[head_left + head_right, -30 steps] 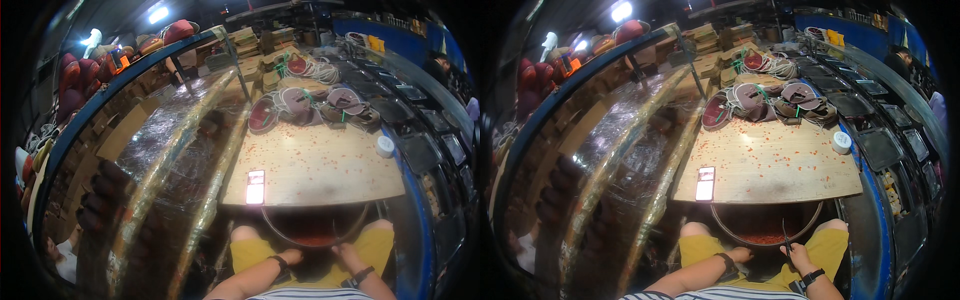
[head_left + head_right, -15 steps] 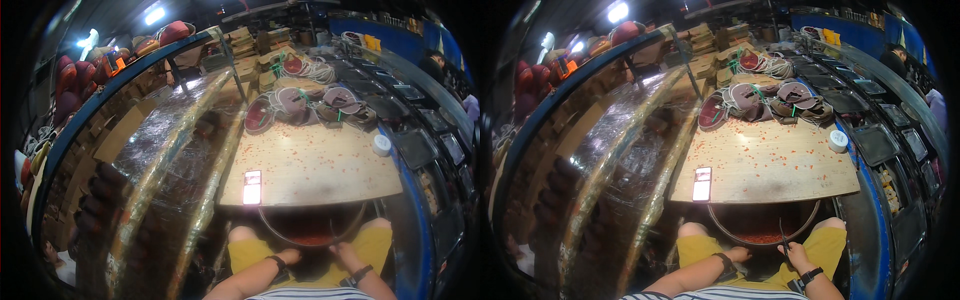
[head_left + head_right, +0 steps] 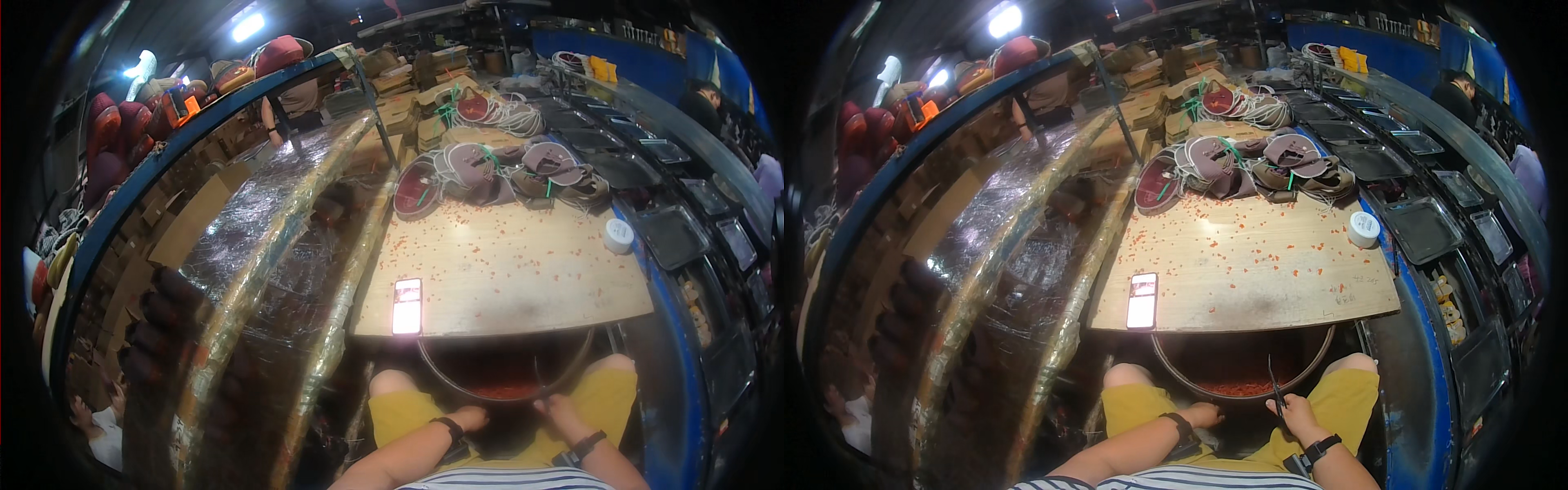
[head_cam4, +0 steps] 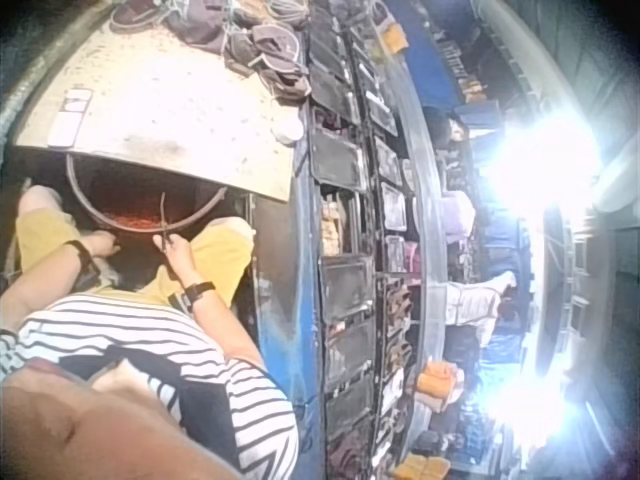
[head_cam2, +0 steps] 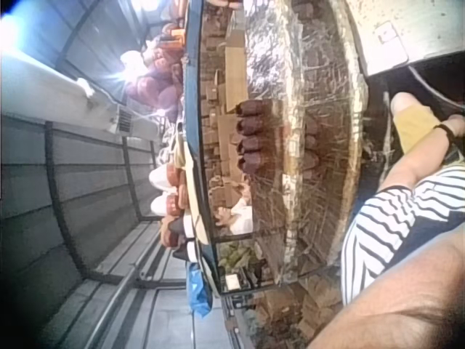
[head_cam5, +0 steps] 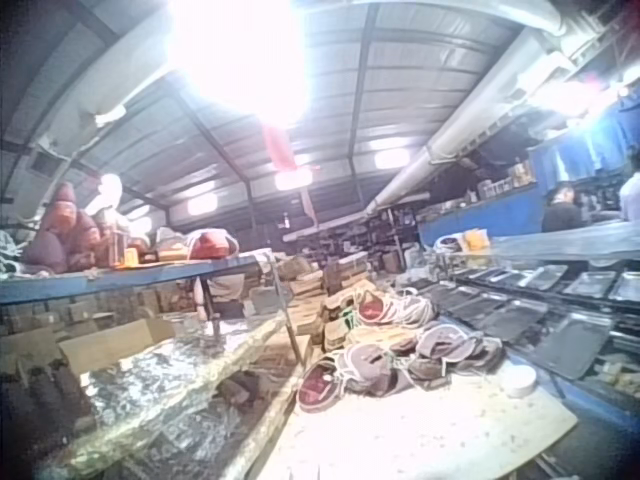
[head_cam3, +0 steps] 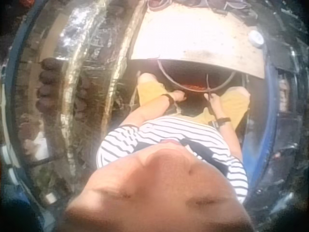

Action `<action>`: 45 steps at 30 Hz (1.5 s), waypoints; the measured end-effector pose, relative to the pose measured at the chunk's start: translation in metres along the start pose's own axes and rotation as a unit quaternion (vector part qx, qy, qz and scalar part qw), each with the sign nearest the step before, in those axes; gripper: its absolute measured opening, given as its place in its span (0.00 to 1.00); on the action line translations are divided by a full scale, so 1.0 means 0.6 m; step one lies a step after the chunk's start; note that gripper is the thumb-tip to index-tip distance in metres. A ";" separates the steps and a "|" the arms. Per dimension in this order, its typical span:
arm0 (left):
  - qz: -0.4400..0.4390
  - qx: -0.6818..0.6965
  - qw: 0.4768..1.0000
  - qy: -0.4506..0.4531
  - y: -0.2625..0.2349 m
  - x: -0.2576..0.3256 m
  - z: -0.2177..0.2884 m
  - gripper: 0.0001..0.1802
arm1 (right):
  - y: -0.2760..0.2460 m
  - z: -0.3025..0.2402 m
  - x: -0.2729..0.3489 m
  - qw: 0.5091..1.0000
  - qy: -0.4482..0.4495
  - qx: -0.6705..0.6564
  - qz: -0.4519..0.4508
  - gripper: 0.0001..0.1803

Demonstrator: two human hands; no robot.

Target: The recorder is using scissors to trim excess material or threads from a series of shoes at a manufacturing station.

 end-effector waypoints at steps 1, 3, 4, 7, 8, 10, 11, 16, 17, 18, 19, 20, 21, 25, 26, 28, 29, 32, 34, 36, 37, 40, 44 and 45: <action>0.001 0.007 1.000 0.002 -0.003 0.002 0.002 0.26 | 0.000 0.006 -0.002 1.000 0.005 -0.001 0.000 0.25; 0.002 0.015 1.000 0.002 -0.006 0.003 0.003 0.27 | 0.001 0.011 -0.004 1.000 0.009 -0.002 0.000 0.25; 0.001 0.012 1.000 0.003 -0.004 0.003 0.001 0.27 | 0.002 0.009 -0.004 1.000 0.009 0.006 -0.001 0.25; 0.002 0.006 1.000 0.003 0.001 0.002 -0.003 0.27 | 0.002 -0.004 0.001 1.000 0.007 0.017 -0.001 0.25; 0.004 0.003 1.000 0.004 0.002 0.001 -0.004 0.27 | 0.002 -0.007 0.002 1.000 0.004 0.019 -0.001 0.25; 0.001 0.000 1.000 0.008 -0.001 0.001 0.000 0.27 | 0.000 0.000 0.001 1.000 0.007 0.008 0.000 0.25; -0.001 -0.003 1.000 0.012 -0.002 0.001 0.003 0.27 | 0.000 0.002 0.000 1.000 0.009 -0.002 -0.001 0.25; 0.009 0.006 1.000 0.005 0.001 -0.001 0.000 0.26 | -0.001 -0.005 0.001 1.000 -0.012 0.015 0.005 0.25; 0.009 0.006 1.000 0.005 0.002 -0.001 0.000 0.26 | -0.001 -0.008 0.002 0.999 -0.018 0.025 0.007 0.25; 0.009 0.006 1.000 0.005 0.003 -0.003 -0.001 0.26 | 0.000 -0.004 0.001 0.999 -0.019 0.025 0.007 0.25; 0.008 0.003 1.000 0.007 0.003 -0.004 -0.002 0.26 | 0.002 0.001 -0.002 1.000 -0.021 0.014 0.008 0.25; 0.007 0.001 1.000 0.009 0.005 -0.005 -0.003 0.26 | 0.003 0.005 -0.004 1.000 -0.024 0.004 0.008 0.25; 0.007 0.000 1.000 0.009 0.003 -0.004 -0.002 0.26 | 0.003 0.004 -0.004 1.000 -0.024 0.003 0.008 0.25; 0.009 0.004 1.000 -0.001 -0.003 0.002 0.004 0.23 | 0.005 0.017 -0.010 1.000 -0.021 0.000 0.010 0.25; 0.024 0.003 1.000 -0.002 -0.008 0.003 0.006 0.21 | 0.006 0.025 -0.013 1.000 -0.023 -0.017 0.011 0.25; 0.025 0.001 1.000 -0.004 -0.008 0.006 0.005 0.21 | 0.009 0.029 -0.017 0.999 -0.032 -0.016 0.013 0.25; 0.026 0.000 1.000 -0.005 -0.008 0.006 0.005 0.21 | 0.010 0.030 -0.018 0.999 -0.040 -0.015 0.015 0.25; 0.021 0.001 1.000 -0.012 -0.006 0.006 0.003 0.21 | 0.008 0.017 -0.014 0.997 -0.070 0.014 0.024 0.25; 0.018 -0.004 1.000 -0.009 -0.010 0.007 0.007 0.21 | 0.004 0.011 -0.008 0.998 -0.059 0.011 0.023 0.25; 0.017 -0.008 1.000 -0.008 -0.007 0.004 0.005 0.21 | 0.004 0.011 -0.007 0.999 -0.050 0.008 0.021 0.25; 0.005 -0.007 1.000 -0.007 -0.002 0.001 0.000 0.24 | 0.005 0.009 -0.007 0.998 -0.054 0.008 0.020 0.26; -0.007 -0.008 1.000 -0.004 0.005 -0.004 -0.004 0.27 | 0.006 0.006 -0.007 0.998 -0.060 0.013 0.020 0.26; -0.004 -0.002 1.000 -0.001 0.001 -0.002 0.002 0.27 | 0.002 0.005 -0.005 0.997 -0.059 0.042 0.024 0.26; -0.004 -0.002 1.000 -0.002 0.004 -0.004 -0.001 0.27 | 0.003 0.009 -0.008 0.997 -0.059 0.042 0.024 0.26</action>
Point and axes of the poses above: each hand's wrist, its own x-axis away from the middle knuckle, its own y-axis out of the palm, z = x × y, the point moved 7 cm from there along -x, towards the middle knuckle, and after that the axes turned 3 degrees about -x, right-handed, at the moved point
